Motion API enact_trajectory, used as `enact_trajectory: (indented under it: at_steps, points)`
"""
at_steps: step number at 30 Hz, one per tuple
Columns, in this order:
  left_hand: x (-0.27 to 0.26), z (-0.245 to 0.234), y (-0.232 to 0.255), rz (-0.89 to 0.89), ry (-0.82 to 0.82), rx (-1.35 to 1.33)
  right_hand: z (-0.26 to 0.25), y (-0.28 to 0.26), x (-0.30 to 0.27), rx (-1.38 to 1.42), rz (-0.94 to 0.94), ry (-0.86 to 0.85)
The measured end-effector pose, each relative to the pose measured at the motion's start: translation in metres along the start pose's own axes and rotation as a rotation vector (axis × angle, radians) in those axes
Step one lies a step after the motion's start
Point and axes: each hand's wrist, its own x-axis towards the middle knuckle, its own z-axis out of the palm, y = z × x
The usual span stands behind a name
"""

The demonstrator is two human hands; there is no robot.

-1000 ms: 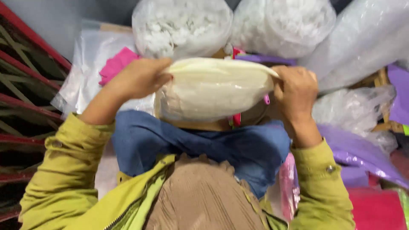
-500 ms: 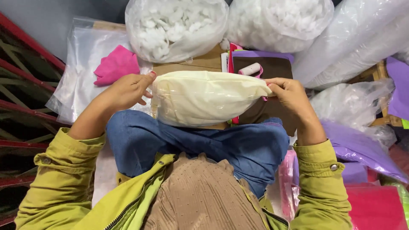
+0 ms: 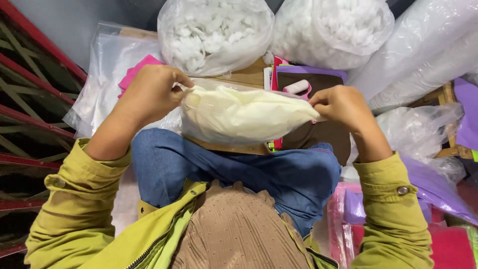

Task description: Folding a piece of fabric and then packaging a white pillow into a clear plastic bag and sealing it.

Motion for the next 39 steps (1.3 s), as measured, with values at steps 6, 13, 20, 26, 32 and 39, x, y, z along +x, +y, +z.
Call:
enact_trajectory:
  at_steps: [6,13,20,26,32,39]
  points:
    - [-0.002,-0.002,0.003,0.071,-0.068,0.04,-0.023,-0.005,-0.015,0.117,-0.059,0.127]
    - [0.001,-0.001,0.005,0.325,0.133,-0.01,-0.032,0.014,-0.013,0.647,-0.122,0.202]
    - [0.016,-0.002,0.007,0.404,0.116,-0.058,-0.013,0.048,0.033,0.855,-0.139,0.087]
    - [0.025,-0.001,0.004,0.278,0.053,-0.185,-0.012,0.029,0.02,0.488,-0.13,0.27]
    - [0.029,-0.018,0.017,0.02,-0.057,-0.315,-0.018,0.034,0.018,0.405,-0.149,0.399]
    - [0.024,-0.009,0.008,-0.11,-0.013,-0.376,-0.018,0.002,-0.026,0.458,-0.339,0.333]
